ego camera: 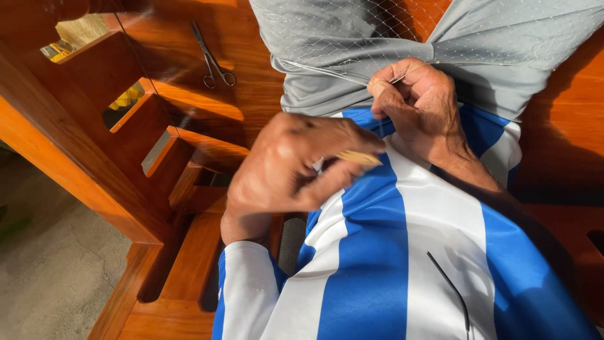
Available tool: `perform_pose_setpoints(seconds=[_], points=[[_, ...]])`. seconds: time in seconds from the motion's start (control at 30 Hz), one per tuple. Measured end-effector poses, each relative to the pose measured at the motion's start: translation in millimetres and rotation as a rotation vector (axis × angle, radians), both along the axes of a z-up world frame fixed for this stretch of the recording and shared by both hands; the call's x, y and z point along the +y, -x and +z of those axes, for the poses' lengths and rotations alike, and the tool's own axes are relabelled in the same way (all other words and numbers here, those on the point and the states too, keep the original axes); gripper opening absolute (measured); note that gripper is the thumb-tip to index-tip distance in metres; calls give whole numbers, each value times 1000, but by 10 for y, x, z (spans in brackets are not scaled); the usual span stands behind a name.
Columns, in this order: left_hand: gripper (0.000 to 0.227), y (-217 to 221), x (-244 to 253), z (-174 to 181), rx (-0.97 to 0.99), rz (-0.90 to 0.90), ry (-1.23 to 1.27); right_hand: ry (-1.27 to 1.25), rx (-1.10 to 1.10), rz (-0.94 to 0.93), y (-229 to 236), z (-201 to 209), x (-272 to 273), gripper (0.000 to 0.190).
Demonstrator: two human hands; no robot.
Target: Repairing or weaving a fine mesh fishing net using a wooden shuttle
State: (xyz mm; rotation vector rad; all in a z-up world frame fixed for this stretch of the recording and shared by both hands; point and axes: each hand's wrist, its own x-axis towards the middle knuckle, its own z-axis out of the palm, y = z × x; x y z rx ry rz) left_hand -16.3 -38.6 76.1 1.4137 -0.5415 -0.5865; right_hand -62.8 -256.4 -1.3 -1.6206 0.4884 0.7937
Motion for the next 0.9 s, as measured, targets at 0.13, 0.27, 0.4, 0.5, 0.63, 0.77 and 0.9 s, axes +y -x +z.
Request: perform_pose_setpoints(seconds=[0.13, 0.27, 0.4, 0.5, 0.63, 0.77, 0.9], points=[[18, 5, -276, 249, -265, -241, -488, -83, -8, -41, 0, 19, -37, 9], [42, 336, -888, 239, -511, -204, -746, -152, -11, -96, -20, 95, -48, 20], [18, 608, -1243, 82, -633, 173, -973, -162, -31, -99, -58, 68, -47, 19], [17, 716, -1326, 4, -636, 201, -1005, -164, -37, -107, -25, 51, -57, 18], [20, 711, -1357, 16, -691, 226, -1035, -169, -56, -116, -6, 60, -32, 16], [18, 686, -1336, 30, -654, 190, -1021, -160, -72, -131, -3, 61, -39, 15], [15, 631, -1170, 83, -562, 173, -921, -161, -83, -142, 27, 29, -21, 14]])
